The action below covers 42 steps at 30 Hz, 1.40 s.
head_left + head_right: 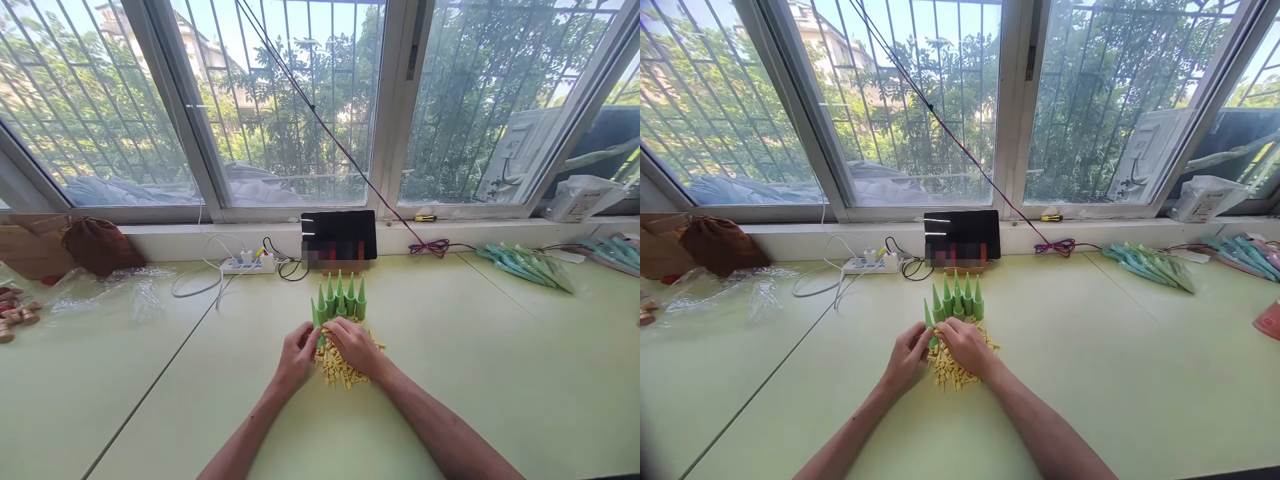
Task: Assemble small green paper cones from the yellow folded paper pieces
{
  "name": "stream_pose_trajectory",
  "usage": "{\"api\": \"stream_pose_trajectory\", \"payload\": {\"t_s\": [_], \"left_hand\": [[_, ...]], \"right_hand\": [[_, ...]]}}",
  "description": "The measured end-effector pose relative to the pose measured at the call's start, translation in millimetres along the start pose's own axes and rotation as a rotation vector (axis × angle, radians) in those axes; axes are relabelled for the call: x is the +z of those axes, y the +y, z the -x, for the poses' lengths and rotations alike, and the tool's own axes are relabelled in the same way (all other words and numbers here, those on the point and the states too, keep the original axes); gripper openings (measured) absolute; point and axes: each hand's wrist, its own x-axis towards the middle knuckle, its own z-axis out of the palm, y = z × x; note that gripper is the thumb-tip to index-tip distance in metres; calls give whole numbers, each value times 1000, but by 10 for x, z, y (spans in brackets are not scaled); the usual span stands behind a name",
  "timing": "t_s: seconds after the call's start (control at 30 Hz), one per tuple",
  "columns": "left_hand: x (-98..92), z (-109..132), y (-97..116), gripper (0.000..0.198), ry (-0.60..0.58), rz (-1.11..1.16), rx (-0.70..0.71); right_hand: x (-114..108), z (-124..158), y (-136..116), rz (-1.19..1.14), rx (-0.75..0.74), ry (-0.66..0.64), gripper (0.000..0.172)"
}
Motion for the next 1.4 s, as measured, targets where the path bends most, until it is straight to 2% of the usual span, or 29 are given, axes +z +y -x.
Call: {"api": "stream_pose_trajectory", "payload": {"t_s": [0.13, 0.43, 0.73, 0.9, 1.13, 1.27, 1.4], "left_hand": [[-37, -29, 14, 44, 4, 135, -100], [-45, -21, -15, 45, -18, 228, -151], [-22, 2, 20, 44, -70, 219, -137], [37, 35, 41, 43, -67, 184, -123], [42, 51, -32, 36, -99, 107, -32], [46, 37, -37, 35, -95, 54, -16], [52, 13, 21, 37, -60, 115, -74]], "right_hand": [[35, 12, 6, -46, -1, 48, 18], [58, 37, 24, -21, -47, 60, 17], [68, 74, 21, -57, -33, 61, 18], [42, 59, -42, -117, 22, 82, 27], [107, 54, -55, -153, 139, 128, 38], [111, 48, -28, -186, 176, 106, 39], [73, 34, -23, -224, 181, 97, 32]]}}
